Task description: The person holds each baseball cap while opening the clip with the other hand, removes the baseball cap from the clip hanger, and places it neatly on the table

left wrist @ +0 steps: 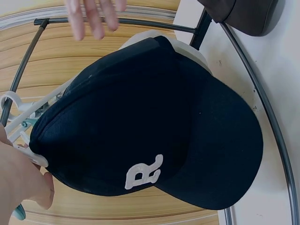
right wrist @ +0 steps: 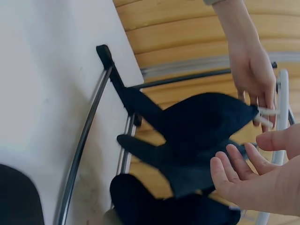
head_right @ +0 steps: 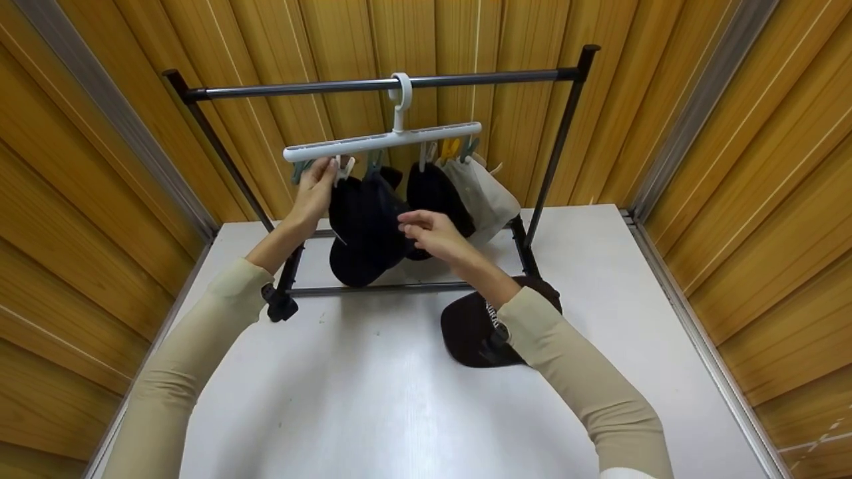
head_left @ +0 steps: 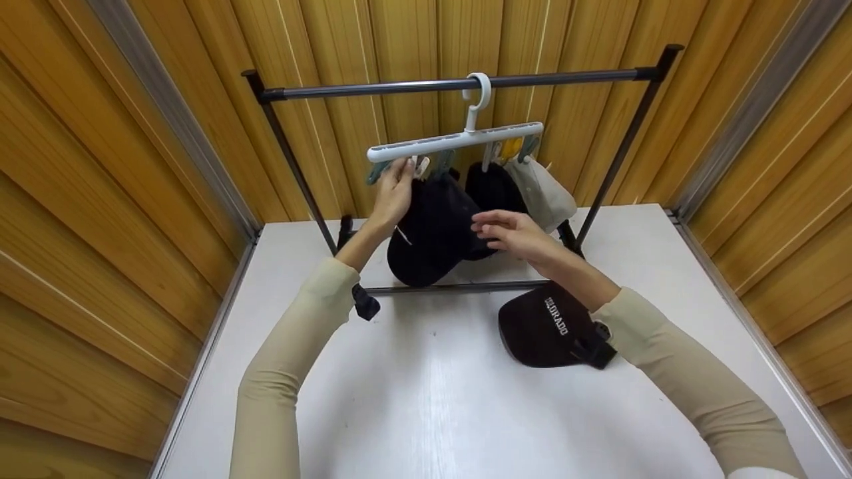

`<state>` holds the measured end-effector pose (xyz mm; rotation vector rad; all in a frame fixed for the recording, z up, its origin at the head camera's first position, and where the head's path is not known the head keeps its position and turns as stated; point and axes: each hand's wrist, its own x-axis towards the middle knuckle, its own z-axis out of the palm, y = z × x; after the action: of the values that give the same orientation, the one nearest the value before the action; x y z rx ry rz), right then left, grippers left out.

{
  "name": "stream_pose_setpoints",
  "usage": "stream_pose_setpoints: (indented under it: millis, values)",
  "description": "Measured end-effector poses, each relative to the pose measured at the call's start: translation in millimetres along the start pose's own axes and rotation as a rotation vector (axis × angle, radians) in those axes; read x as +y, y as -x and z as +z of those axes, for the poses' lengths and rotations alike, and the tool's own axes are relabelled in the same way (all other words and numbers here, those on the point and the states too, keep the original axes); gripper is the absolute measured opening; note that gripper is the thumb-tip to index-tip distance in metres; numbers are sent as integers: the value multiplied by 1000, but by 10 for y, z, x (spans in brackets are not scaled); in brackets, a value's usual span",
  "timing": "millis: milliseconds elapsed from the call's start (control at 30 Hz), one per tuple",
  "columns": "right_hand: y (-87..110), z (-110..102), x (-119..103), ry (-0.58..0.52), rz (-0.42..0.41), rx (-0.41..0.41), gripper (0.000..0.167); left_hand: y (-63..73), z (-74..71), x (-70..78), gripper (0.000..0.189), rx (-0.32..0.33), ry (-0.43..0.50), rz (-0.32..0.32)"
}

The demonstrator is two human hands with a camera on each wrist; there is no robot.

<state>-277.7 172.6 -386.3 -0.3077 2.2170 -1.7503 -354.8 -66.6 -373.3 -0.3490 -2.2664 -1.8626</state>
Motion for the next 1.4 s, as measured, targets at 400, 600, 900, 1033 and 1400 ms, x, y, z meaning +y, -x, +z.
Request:
stream_pose_setpoints:
  millis: [400, 600, 900, 1033, 1400]
  values:
    - [-385, 397, -167, 8, -203, 174, 41, 36, -9, 29, 39, -63, 93, 43]
    - [-436, 515, -135, 312, -383, 286, 38, 55, 18, 22, 40, -89, 129, -1]
    - [-483, 631, -96, 435, -455, 337, 34, 67, 36, -21, 26, -118, 218, -27]
    - [-473, 671, -88, 431, -453, 325, 31, 69, 22, -24, 36, -114, 239, -52]
    - [-408, 798, -56, 450, -464, 305, 23, 48, 25, -26, 36, -143, 358, -34]
